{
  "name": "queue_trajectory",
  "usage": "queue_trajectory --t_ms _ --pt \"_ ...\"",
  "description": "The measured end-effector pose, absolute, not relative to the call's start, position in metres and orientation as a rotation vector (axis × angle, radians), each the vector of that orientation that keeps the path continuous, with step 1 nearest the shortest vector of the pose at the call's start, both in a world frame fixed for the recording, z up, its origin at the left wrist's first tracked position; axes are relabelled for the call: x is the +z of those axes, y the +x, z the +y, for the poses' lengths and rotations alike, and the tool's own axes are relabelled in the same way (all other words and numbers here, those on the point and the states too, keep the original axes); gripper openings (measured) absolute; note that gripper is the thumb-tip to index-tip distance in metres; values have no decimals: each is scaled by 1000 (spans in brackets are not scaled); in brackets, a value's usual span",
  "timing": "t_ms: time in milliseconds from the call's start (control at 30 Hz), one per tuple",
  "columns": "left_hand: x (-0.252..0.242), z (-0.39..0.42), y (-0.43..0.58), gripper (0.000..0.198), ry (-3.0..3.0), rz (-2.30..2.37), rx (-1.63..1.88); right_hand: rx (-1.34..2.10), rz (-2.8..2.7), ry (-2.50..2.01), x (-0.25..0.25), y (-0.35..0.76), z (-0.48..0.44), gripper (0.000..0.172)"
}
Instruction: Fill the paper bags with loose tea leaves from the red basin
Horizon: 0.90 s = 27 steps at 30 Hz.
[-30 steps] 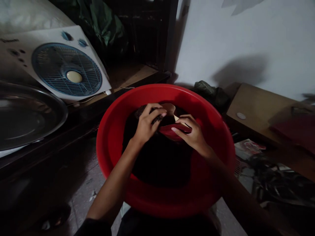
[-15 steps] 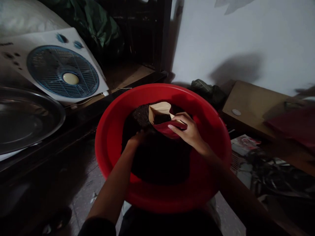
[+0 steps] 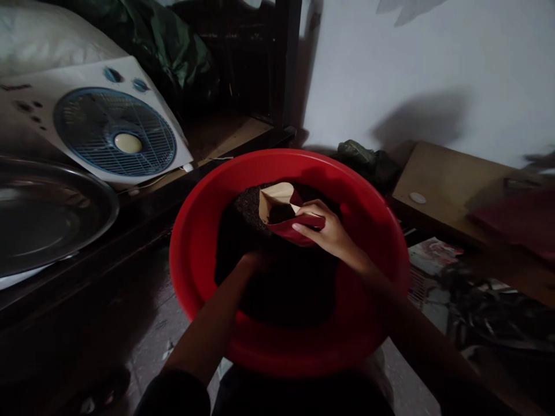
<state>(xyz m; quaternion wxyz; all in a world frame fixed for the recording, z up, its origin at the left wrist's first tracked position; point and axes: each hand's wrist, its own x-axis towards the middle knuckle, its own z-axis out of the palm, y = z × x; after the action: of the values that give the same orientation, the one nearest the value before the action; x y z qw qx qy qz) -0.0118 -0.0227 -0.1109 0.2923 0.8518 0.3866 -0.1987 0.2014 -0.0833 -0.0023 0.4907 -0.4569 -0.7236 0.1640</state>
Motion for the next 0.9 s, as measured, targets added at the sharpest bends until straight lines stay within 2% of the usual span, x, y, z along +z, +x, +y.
queue_trajectory --t_ms 100,233,300,400,467,533,700,800,900 --pt "-87 -10 -12 40 2282 1052 -417 409 -1765 -1107 -2 203 -85 19" --pt "-46 14 -19 42 2386 1110 -77 478 -1801 -1111 1 204 -86 20" --pt "-25 21 -25 41 2412 1178 266 494 -1820 -1122 3 205 -87 21" --pt "4 19 -31 34 2319 1216 1020 430 -1848 -1123 4 208 -88 21" --pt "24 9 -27 28 2278 1097 1317 329 -1885 -1113 3 210 -90 23" --pt "39 -3 -18 29 2336 898 1332 213 -1925 -1106 1 212 -92 27" --pt "46 -23 6 64 2498 547 1051 87 -1908 -1109 -3 211 -94 30" --pt "36 -16 1 55 2403 636 1191 102 -1880 -1143 -2 210 -94 26" --pt "24 2 -18 41 2141 950 1487 106 -1848 -1180 -1 211 -93 24"
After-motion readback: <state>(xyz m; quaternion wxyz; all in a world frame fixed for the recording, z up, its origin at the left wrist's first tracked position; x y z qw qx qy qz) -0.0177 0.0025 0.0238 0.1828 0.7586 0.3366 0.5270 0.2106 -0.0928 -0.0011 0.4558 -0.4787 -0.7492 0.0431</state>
